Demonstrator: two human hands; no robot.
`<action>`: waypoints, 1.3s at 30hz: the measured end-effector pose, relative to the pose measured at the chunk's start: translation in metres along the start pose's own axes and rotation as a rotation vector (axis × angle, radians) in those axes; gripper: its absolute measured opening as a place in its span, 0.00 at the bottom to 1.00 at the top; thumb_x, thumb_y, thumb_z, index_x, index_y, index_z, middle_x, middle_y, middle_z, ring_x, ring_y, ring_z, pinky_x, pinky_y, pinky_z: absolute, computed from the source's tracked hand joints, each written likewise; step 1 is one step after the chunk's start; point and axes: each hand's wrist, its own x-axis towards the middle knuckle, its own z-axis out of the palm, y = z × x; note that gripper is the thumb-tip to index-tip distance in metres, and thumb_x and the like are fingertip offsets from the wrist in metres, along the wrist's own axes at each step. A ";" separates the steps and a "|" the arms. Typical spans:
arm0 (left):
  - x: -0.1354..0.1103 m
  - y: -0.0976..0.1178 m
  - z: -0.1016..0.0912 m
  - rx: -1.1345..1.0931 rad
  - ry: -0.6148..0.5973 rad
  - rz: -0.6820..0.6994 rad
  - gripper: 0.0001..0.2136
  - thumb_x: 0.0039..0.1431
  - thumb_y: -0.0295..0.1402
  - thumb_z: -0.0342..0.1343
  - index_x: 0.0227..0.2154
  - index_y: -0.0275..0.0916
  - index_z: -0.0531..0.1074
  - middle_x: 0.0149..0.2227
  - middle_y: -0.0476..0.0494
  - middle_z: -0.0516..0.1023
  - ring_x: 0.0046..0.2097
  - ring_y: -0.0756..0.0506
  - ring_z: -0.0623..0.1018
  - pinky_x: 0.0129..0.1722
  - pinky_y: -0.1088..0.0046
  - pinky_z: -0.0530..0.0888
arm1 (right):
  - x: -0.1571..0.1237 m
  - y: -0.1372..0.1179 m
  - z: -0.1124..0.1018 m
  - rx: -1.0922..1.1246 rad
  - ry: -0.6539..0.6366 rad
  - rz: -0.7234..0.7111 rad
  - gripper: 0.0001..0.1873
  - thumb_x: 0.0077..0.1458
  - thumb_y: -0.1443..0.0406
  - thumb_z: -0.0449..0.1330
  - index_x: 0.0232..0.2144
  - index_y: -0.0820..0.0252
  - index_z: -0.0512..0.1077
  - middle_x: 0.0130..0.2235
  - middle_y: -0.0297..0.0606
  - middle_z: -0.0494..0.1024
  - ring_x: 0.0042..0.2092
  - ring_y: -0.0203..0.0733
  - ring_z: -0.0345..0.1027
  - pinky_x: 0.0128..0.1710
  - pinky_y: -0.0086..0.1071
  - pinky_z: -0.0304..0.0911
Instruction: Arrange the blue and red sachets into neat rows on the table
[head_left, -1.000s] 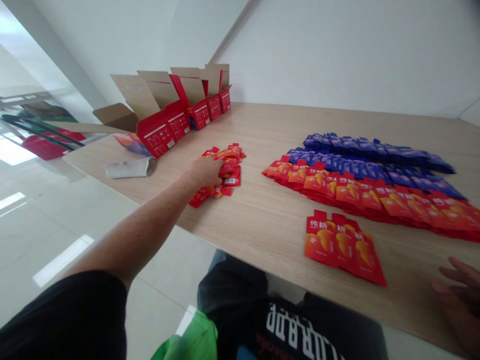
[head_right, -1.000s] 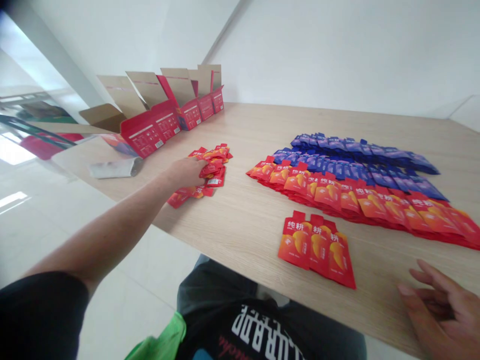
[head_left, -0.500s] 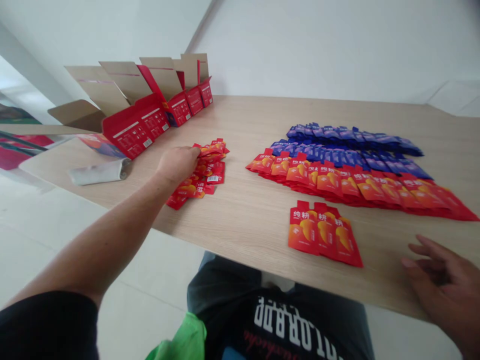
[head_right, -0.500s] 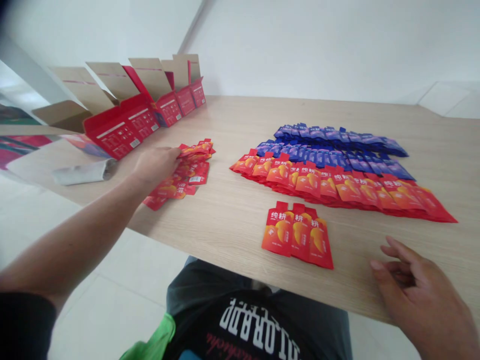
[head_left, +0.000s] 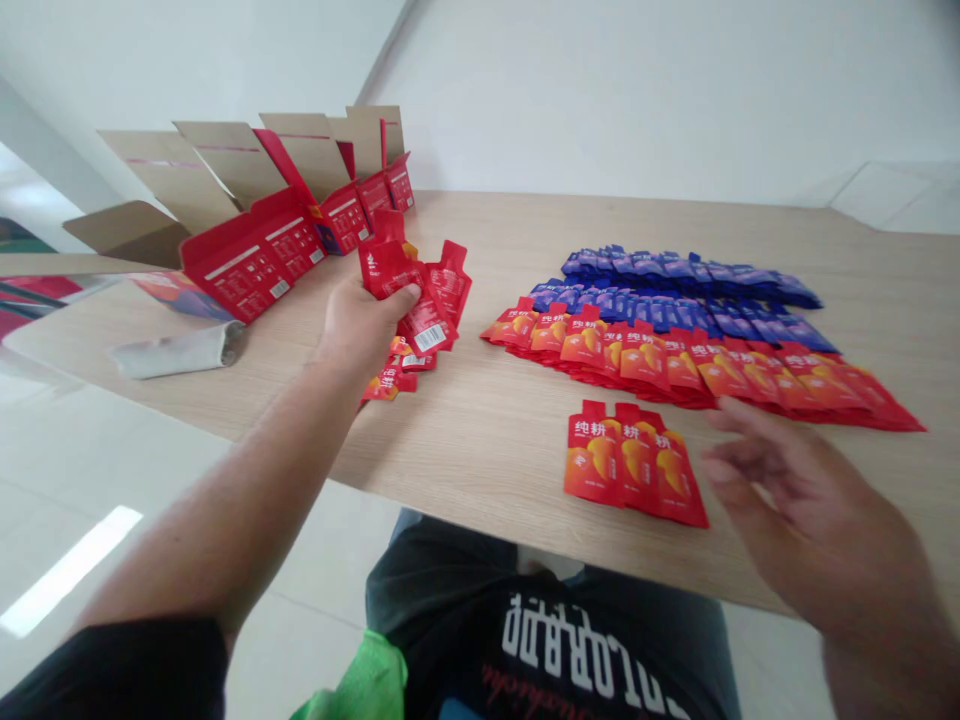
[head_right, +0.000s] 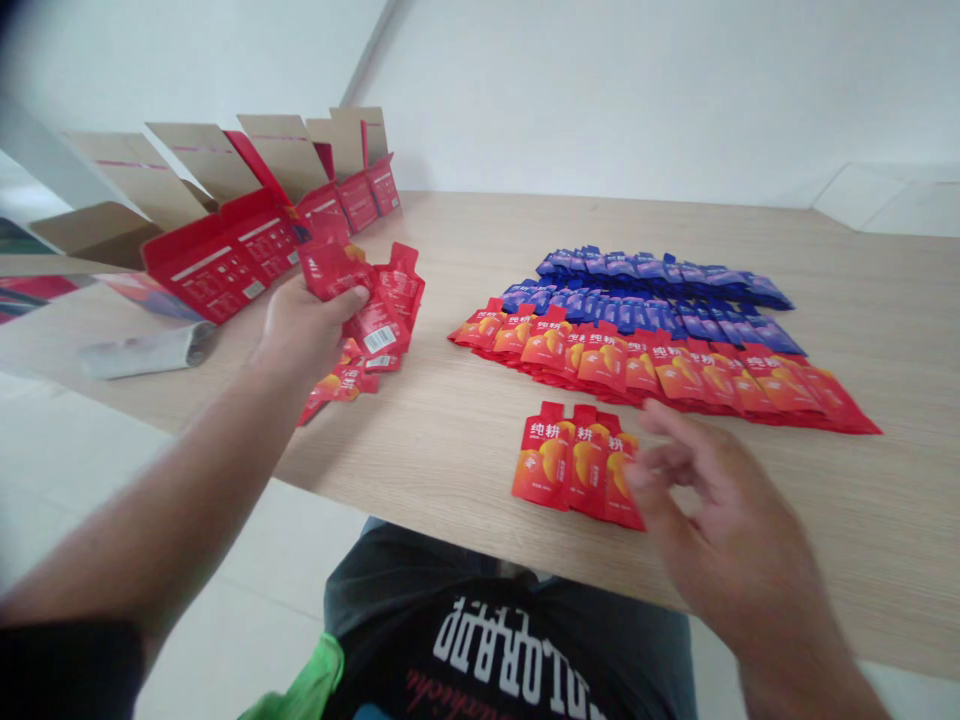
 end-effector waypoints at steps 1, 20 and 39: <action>-0.010 -0.003 0.013 -0.172 -0.039 -0.084 0.18 0.46 0.32 0.74 0.42 0.37 0.80 0.39 0.44 0.86 0.41 0.40 0.85 0.48 0.60 0.83 | 0.018 -0.022 0.013 0.124 -0.070 0.002 0.27 0.71 0.46 0.63 0.68 0.41 0.71 0.58 0.49 0.80 0.49 0.60 0.80 0.47 0.59 0.79; -0.109 -0.004 0.064 -0.536 -0.200 -0.631 0.21 0.39 0.28 0.82 0.36 0.35 0.79 0.33 0.47 0.86 0.33 0.47 0.83 0.38 0.71 0.84 | 0.088 -0.035 0.011 -0.003 -0.170 0.067 0.15 0.65 0.52 0.60 0.32 0.54 0.69 0.27 0.34 0.74 0.28 0.43 0.66 0.30 0.36 0.56; -0.121 -0.007 0.060 -0.492 -0.187 -0.638 0.21 0.35 0.25 0.82 0.34 0.35 0.81 0.33 0.46 0.87 0.33 0.46 0.83 0.35 0.73 0.85 | 0.063 0.005 0.000 -0.313 -0.398 0.352 0.18 0.61 0.65 0.67 0.51 0.55 0.67 0.24 0.25 0.72 0.27 0.43 0.69 0.29 0.36 0.54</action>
